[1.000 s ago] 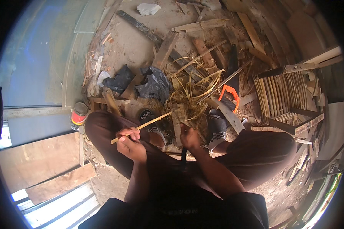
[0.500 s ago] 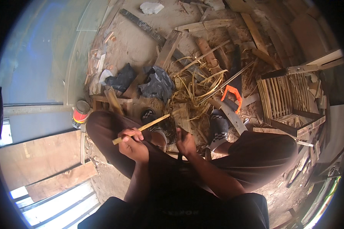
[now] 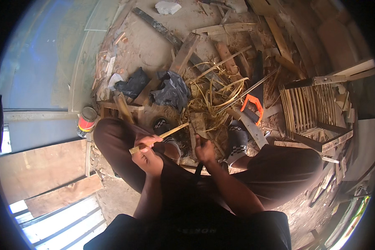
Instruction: The person sits on the floor and uses a knife to shave the surface of a thin bamboo stick. They repeatedly rotate the stick and scrape along its length to remove the outer layer, producing thin shavings that fall onto the floor.
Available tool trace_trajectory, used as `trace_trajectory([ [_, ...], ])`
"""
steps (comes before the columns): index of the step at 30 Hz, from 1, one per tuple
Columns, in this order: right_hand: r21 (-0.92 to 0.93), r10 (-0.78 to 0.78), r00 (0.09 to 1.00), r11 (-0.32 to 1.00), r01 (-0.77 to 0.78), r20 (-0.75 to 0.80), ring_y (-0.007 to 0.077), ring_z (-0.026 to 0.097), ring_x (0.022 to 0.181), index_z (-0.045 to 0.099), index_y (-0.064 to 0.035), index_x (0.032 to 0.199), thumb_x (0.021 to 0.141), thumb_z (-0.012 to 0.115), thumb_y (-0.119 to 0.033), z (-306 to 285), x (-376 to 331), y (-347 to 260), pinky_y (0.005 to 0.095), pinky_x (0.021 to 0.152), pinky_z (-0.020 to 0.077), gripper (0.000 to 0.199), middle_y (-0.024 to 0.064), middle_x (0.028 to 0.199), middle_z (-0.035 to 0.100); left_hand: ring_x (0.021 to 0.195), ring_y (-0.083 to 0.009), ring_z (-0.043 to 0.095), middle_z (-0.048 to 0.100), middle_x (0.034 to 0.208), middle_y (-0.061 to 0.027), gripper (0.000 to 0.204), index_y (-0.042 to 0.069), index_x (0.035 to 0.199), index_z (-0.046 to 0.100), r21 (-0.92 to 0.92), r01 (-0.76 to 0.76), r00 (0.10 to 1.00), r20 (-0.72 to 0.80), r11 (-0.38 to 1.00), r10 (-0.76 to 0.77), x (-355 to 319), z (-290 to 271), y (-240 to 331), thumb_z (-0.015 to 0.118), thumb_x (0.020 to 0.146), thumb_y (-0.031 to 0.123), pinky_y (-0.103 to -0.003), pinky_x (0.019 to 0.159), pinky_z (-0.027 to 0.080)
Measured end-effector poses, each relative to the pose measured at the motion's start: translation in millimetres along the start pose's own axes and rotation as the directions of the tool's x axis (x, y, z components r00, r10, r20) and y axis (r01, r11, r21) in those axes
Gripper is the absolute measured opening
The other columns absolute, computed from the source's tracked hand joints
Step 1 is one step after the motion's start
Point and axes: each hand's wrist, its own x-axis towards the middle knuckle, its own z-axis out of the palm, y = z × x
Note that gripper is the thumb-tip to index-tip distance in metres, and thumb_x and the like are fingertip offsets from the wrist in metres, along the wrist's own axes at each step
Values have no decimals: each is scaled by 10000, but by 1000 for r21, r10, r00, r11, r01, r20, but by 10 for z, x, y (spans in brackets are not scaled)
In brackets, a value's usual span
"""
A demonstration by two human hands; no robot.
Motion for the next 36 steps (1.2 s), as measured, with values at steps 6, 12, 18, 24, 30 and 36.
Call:
trace_trajectory([
  [6, 60, -60, 998, 996, 61, -15, 439, 678, 1011, 683, -1, 1163, 1022, 489, -461, 86, 7, -83, 433, 851, 518, 518, 295, 976, 691, 738, -222, 527, 538, 819, -134, 792, 13, 903, 516, -253, -95, 978, -206, 963, 42, 302, 116, 99, 184, 982, 728, -345, 696, 461],
  [12, 27, -96, 995, 995, 95, 24, 388, 717, 908, 679, 4, 1179, 1037, 490, -416, 45, -125, -229, 412, 785, 524, 482, 293, 896, 691, 458, -123, 292, 381, 505, -27, 687, 111, 595, 376, -620, 71, 967, -151, 782, -207, 521, 167, 71, 240, 1053, 604, -264, 496, 252],
  [18, 221, -405, 902, 903, 369, 149, 116, 556, 674, 613, 31, 1291, 1069, 494, -289, -59, -575, -923, 326, 647, 485, 407, 136, 716, 640, 441, -126, 302, 389, 493, -28, 664, 113, 571, 414, -809, 104, 983, -5, 579, -182, 560, 75, 90, 225, 1080, 495, -272, 495, 273],
  [24, -9, -121, 970, 992, 126, 212, 325, 686, 664, 704, 32, 1024, 1043, 509, -404, -71, -290, -530, 429, 666, 530, 478, 241, 746, 682, 416, -137, 247, 366, 464, -39, 704, 106, 508, 387, -882, 200, 944, 56, 426, -326, 615, -52, 64, 221, 1082, 478, -281, 494, 267],
  [30, -127, -115, 974, 982, 141, 197, 446, 677, 767, 703, 24, 1016, 1037, 511, -398, -28, -178, -516, 454, 723, 535, 465, 284, 800, 672, 408, -126, 241, 342, 449, -26, 642, 125, 497, 357, -888, 262, 935, 138, 377, -326, 589, -17, 9, 267, 1086, 364, -276, 482, 264],
  [36, -104, -151, 966, 979, 176, 211, 460, 666, 874, 680, 1, 1100, 1041, 469, -425, -32, -316, -633, 492, 744, 526, 479, 322, 870, 649, 392, -126, 287, 366, 462, -21, 618, 135, 512, 383, -869, 306, 920, 166, 389, -355, 555, -133, -113, 249, 1087, 317, -284, 500, 306],
])
